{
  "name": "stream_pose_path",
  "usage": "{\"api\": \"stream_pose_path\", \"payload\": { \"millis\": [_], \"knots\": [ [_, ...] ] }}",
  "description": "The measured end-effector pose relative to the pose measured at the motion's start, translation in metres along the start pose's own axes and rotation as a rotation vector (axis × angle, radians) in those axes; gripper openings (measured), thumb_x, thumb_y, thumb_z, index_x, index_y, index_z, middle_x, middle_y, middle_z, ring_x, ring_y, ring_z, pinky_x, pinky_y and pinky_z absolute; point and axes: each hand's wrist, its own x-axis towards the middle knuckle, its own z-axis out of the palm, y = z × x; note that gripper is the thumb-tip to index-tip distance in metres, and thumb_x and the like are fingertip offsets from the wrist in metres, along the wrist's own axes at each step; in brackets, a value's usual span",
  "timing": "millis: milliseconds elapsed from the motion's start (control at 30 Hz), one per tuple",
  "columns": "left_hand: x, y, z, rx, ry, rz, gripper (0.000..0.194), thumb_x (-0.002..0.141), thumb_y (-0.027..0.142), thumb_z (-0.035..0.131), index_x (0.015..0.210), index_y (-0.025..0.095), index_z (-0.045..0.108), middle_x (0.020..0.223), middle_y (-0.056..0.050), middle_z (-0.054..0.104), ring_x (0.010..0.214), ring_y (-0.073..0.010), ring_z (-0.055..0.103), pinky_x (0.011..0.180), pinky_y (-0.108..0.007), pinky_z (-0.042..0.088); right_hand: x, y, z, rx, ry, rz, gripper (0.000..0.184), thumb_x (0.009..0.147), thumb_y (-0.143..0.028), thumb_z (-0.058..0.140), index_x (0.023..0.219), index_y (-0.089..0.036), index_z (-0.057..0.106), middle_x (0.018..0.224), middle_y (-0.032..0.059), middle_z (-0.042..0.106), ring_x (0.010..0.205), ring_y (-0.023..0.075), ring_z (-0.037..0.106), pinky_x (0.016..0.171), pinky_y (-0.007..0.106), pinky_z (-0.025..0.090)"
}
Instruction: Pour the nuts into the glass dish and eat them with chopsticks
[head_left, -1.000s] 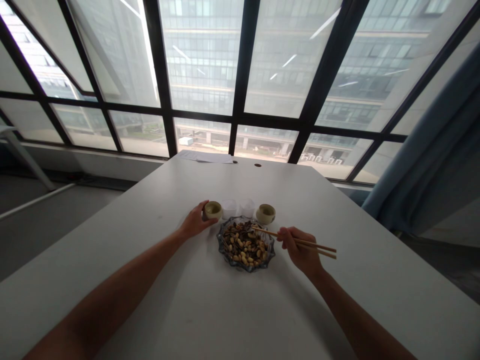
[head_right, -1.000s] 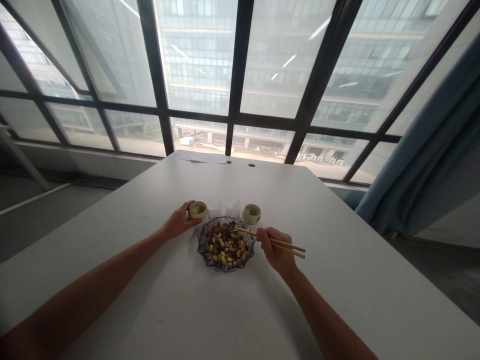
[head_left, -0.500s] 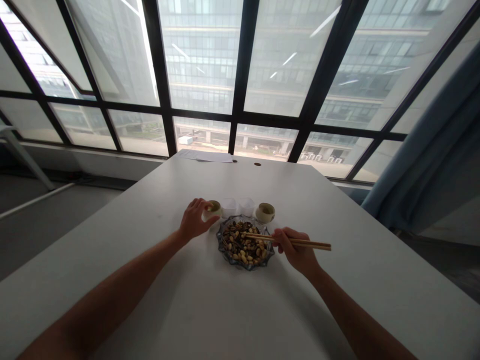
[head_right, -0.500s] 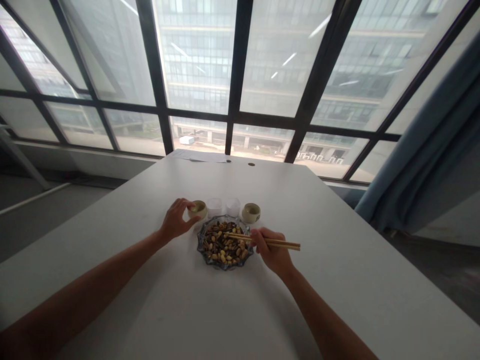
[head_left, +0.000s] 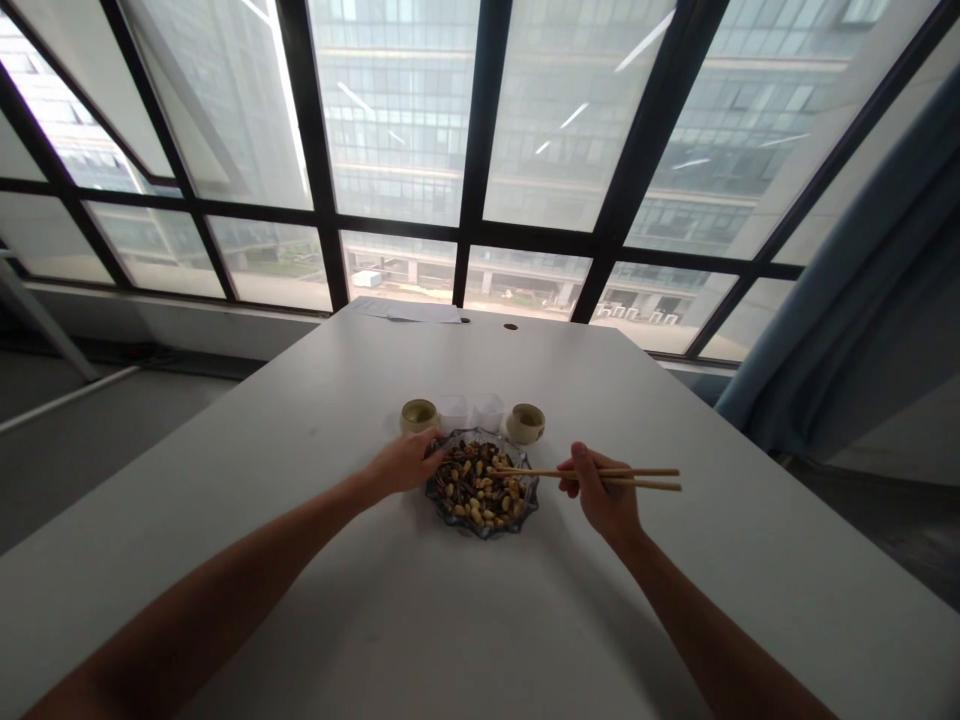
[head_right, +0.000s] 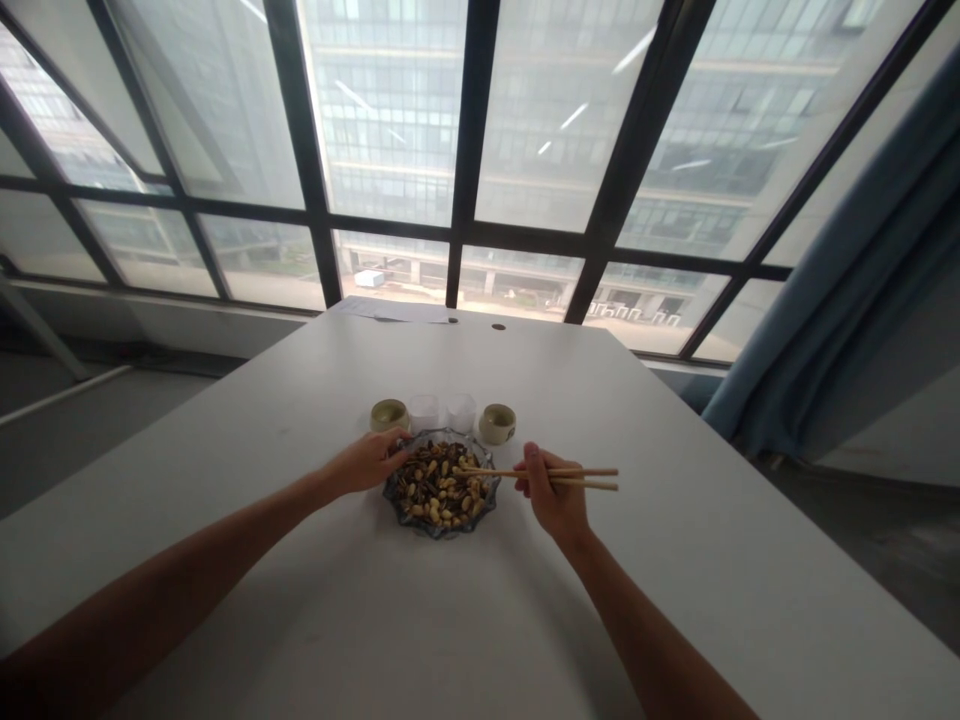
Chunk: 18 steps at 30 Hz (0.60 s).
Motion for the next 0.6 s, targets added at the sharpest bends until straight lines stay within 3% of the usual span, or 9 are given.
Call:
{"api": "stream_pose_path", "payload": {
  "millis": [67, 133, 233, 400, 467, 600],
  "knots": [
    [0.000, -0.001, -0.001, 0.050, 0.009, -0.016, 0.032, 0.088, 0.039, 0.052, 0.113, 0.025, 0.066, 0.077, -0.005, 0.071, 0.070, -0.0250, 0.067, 0.067, -0.033, 0.049, 0.001, -0.002, -0.001, 0.054, 0.037, 0.018, 0.064, 0.080, -0.075, 0.058, 0.053, -0.017, 0.066, 0.041, 0.0052, 0.056, 0.035, 0.0121, 0.049, 0.034, 0.022, 0.038],
    [0.000, -0.001, -0.001, 0.105, 0.008, -0.039, 0.033, 0.089, 0.037, 0.050, 0.116, 0.026, 0.066, 0.084, -0.007, 0.073, 0.078, -0.0275, 0.069, 0.071, -0.035, 0.050, 0.001, -0.005, -0.002, 0.118, -0.004, 0.054, 0.066, 0.077, -0.077, 0.059, 0.049, -0.018, 0.064, 0.038, 0.0045, 0.053, 0.032, 0.0112, 0.046, 0.032, 0.022, 0.035],
    [-0.001, 0.006, -0.004, 0.166, 0.045, -0.031, 0.033, 0.090, 0.036, 0.051, 0.117, 0.025, 0.066, 0.100, -0.010, 0.073, 0.090, -0.0296, 0.069, 0.077, -0.037, 0.052, 0.001, -0.008, 0.002, 0.143, -0.168, 0.127, 0.066, 0.075, -0.078, 0.060, 0.049, -0.017, 0.063, 0.036, 0.0041, 0.052, 0.029, 0.0107, 0.044, 0.030, 0.021, 0.033],
    [-0.006, 0.023, -0.011, 0.181, 0.084, 0.085, 0.035, 0.089, 0.040, 0.053, 0.118, 0.024, 0.064, 0.118, -0.009, 0.066, 0.102, -0.0275, 0.065, 0.087, -0.037, 0.053, -0.003, -0.011, 0.010, 0.053, -0.429, 0.130, 0.056, 0.073, -0.070, 0.069, 0.058, -0.016, 0.067, 0.049, 0.0057, 0.063, 0.040, 0.0123, 0.054, 0.038, 0.021, 0.041],
    [-0.008, 0.028, -0.013, 0.159, 0.055, 0.091, 0.034, 0.089, 0.038, 0.051, 0.117, 0.022, 0.063, 0.119, -0.009, 0.065, 0.107, -0.0272, 0.064, 0.091, -0.039, 0.053, -0.004, -0.008, 0.010, 0.016, -0.445, 0.076, 0.053, 0.076, -0.067, 0.069, 0.060, -0.016, 0.068, 0.054, 0.0061, 0.065, 0.045, 0.0133, 0.057, 0.043, 0.022, 0.045],
    [-0.011, 0.033, -0.016, 0.132, -0.021, 0.083, 0.038, 0.093, 0.037, 0.042, 0.123, 0.020, 0.059, 0.125, -0.010, 0.063, 0.116, -0.0280, 0.060, 0.099, -0.044, 0.050, -0.001, 0.001, 0.007, -0.036, -0.338, -0.015, 0.048, 0.084, -0.062, 0.064, 0.068, -0.017, 0.071, 0.059, 0.0061, 0.067, 0.052, 0.0153, 0.061, 0.050, 0.025, 0.049]
  ]
}}
